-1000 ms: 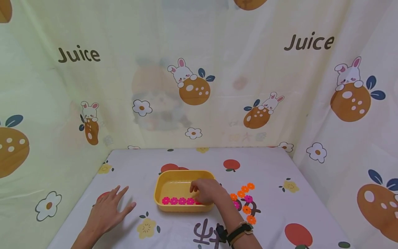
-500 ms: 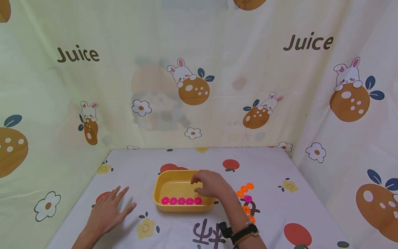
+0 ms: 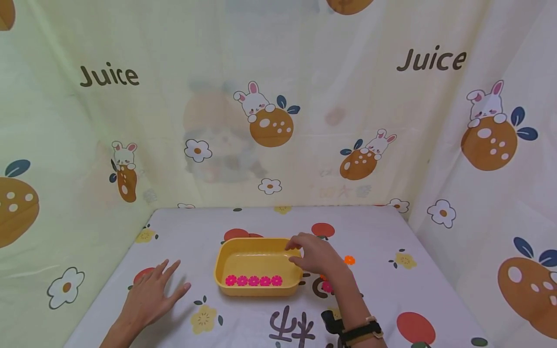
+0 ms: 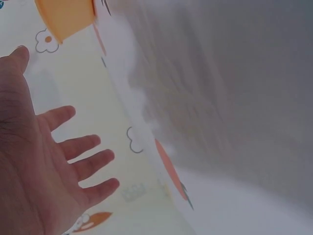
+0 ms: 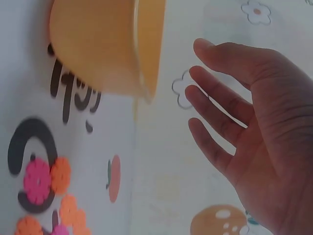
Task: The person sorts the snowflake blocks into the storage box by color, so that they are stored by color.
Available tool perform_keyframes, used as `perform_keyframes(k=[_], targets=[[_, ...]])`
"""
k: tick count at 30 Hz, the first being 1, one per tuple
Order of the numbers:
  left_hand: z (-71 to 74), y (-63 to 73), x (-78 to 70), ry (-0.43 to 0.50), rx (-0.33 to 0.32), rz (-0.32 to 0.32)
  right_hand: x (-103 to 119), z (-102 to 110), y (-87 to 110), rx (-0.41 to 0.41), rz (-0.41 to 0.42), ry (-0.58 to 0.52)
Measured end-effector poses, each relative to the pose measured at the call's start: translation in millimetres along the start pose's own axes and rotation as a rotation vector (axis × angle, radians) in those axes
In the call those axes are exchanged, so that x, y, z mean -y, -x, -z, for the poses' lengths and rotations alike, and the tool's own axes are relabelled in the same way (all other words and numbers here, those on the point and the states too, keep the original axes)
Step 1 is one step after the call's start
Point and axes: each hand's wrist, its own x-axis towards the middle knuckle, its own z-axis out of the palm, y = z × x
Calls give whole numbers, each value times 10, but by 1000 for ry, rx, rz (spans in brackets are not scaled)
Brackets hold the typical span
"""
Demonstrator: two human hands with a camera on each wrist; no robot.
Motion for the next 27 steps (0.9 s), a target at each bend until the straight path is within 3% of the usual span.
perform_keyframes(k=[19,27], targets=[[14,14,3,10,-9,-3,-573,326,529,-78,-151,18],[15,19,-1,3,-6,4,-835,321,748,-95,-180,12]])
